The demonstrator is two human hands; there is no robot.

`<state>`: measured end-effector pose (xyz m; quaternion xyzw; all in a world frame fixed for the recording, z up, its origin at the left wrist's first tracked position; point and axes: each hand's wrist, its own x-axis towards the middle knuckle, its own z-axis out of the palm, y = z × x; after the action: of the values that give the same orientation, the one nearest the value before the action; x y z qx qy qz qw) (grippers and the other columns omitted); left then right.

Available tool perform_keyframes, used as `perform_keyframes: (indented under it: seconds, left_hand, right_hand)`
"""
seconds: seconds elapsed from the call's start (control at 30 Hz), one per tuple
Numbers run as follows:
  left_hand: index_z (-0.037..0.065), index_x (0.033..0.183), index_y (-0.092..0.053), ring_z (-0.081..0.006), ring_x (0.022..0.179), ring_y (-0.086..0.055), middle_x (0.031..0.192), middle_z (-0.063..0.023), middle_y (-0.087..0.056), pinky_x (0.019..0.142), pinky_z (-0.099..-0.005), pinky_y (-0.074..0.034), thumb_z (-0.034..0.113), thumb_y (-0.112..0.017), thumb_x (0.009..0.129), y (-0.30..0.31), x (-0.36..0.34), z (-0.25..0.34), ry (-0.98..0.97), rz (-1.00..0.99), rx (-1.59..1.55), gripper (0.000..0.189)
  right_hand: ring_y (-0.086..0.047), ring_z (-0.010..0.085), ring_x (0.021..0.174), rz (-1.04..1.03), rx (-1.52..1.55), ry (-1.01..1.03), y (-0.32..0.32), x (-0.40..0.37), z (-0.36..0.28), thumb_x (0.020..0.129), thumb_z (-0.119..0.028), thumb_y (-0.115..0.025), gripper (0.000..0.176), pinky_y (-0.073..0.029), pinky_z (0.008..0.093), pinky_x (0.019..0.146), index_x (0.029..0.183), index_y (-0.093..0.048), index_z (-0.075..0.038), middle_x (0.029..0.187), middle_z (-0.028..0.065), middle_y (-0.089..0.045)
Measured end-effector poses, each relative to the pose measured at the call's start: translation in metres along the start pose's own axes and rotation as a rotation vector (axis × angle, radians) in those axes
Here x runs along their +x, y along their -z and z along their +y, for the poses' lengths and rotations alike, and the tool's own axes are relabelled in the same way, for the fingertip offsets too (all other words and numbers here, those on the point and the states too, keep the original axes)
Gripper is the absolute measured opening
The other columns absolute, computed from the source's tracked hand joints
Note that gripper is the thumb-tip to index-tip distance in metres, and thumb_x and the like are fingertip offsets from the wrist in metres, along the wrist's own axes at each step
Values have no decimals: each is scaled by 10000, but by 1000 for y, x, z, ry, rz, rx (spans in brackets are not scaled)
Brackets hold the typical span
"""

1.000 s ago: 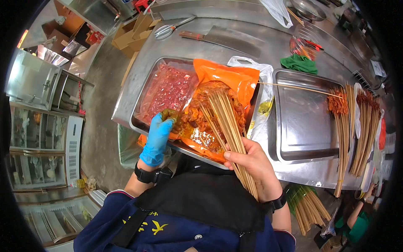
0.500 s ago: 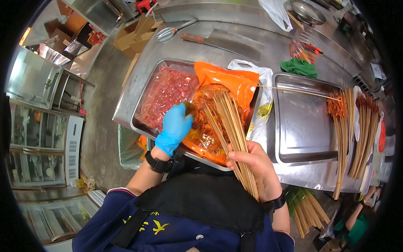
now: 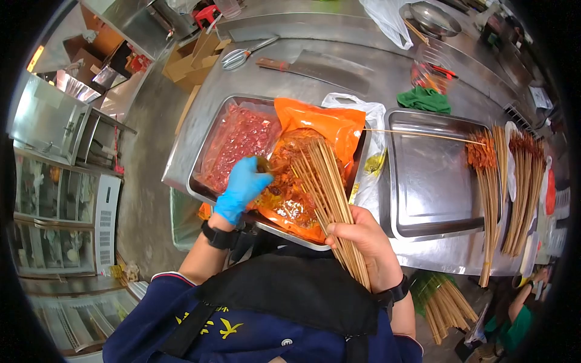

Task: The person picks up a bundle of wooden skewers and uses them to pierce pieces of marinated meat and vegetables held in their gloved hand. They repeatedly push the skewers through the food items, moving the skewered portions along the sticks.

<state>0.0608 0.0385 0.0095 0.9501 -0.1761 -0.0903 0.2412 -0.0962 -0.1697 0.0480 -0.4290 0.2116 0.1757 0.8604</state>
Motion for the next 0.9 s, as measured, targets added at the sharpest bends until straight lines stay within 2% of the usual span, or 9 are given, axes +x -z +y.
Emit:
perform_keyframes:
  seconds: [0.07, 0.1, 0.37, 0.47, 0.53, 0.67, 0.7, 0.8, 0.9]
  left_hand:
    - [-10, 796, -594, -164, 655, -559, 736, -71, -590, 585, -281, -447, 127, -591, 691, 3, 1, -20, 88, -92, -751, 172]
    - [-4, 847, -584, -129, 687, -560, 758, -20, -586, 626, -238, -446, 110, -580, 735, 7, 0, -24, 115, -111, -879, 159]
    - [9, 868, -559, -107, 659, -531, 760, -7, -560, 606, -237, -440, 102, -557, 739, 32, -6, 9, 110, -175, -1493, 159]
    - [4, 906, -579, -154, 737, -577, 797, -72, -601, 653, -256, -455, 89, -544, 771, 12, 1, -14, 133, -98, -1060, 163]
    - [9, 968, -575, -175, 771, -588, 845, -122, -614, 671, -284, -456, 93, -570, 761, -3, 4, -31, 2, 55, -265, 223]
    - [19, 962, -586, -214, 751, -598, 825, -139, -618, 674, -324, -459, 107, -606, 723, 17, -9, -16, 122, 212, -157, 255]
    - [27, 926, -594, -264, 742, -596, 814, -151, -613, 656, -338, -461, 139, -625, 704, 17, -11, -17, -41, 312, -32, 251]
    - [50, 889, -598, -306, 748, -578, 801, -154, -596, 643, -362, -459, 169, -634, 691, 14, -23, 6, -138, 56, -64, 234]
    - [73, 866, -601, -318, 747, -566, 772, -155, -572, 637, -389, -456, 144, -608, 690, -4, -27, 11, -146, 94, 189, 190]
  right_hand:
    - [-550, 99, 536, -7, -11, -7, -4, -1, -3, 699, -17, -593, 222, -446, 206, 494, 912, -538, 13, 685, 53, -559]
    - [-547, 97, 538, -16, -29, -15, -7, -1, -4, 697, -13, -586, 228, -445, 207, 498, 917, -539, 21, 682, 57, -561]
    - [-548, 95, 547, -33, -34, -1, -4, -1, -1, 703, -18, -587, 226, -446, 204, 507, 920, -542, 24, 664, 50, -563]
    - [-551, 93, 549, -21, -34, -9, -5, -2, -3, 705, -20, -588, 222, -449, 200, 510, 918, -543, 22, 670, 45, -564]
    - [-552, 93, 551, -11, -32, -19, -5, -2, -2, 705, -23, -589, 220, -451, 198, 512, 916, -543, 22, 673, 42, -564]
    - [-556, 89, 555, 1, -48, -26, -5, -1, -2, 703, -32, -595, 215, -455, 197, 511, 905, -542, 19, 683, 39, -562]
    - [-557, 87, 556, 1, -57, -28, -5, -1, -2, 702, -34, -596, 211, -456, 197, 510, 899, -542, 18, 686, 38, -561]
    - [-557, 87, 557, -1, -76, -26, -4, -1, -2, 701, -34, -597, 200, -457, 198, 507, 888, -540, 14, 684, 37, -558]
    - [-556, 90, 552, 12, -72, -31, -2, 0, -1, 701, -35, -598, 192, -455, 198, 506, 878, -539, 10, 680, 37, -556]
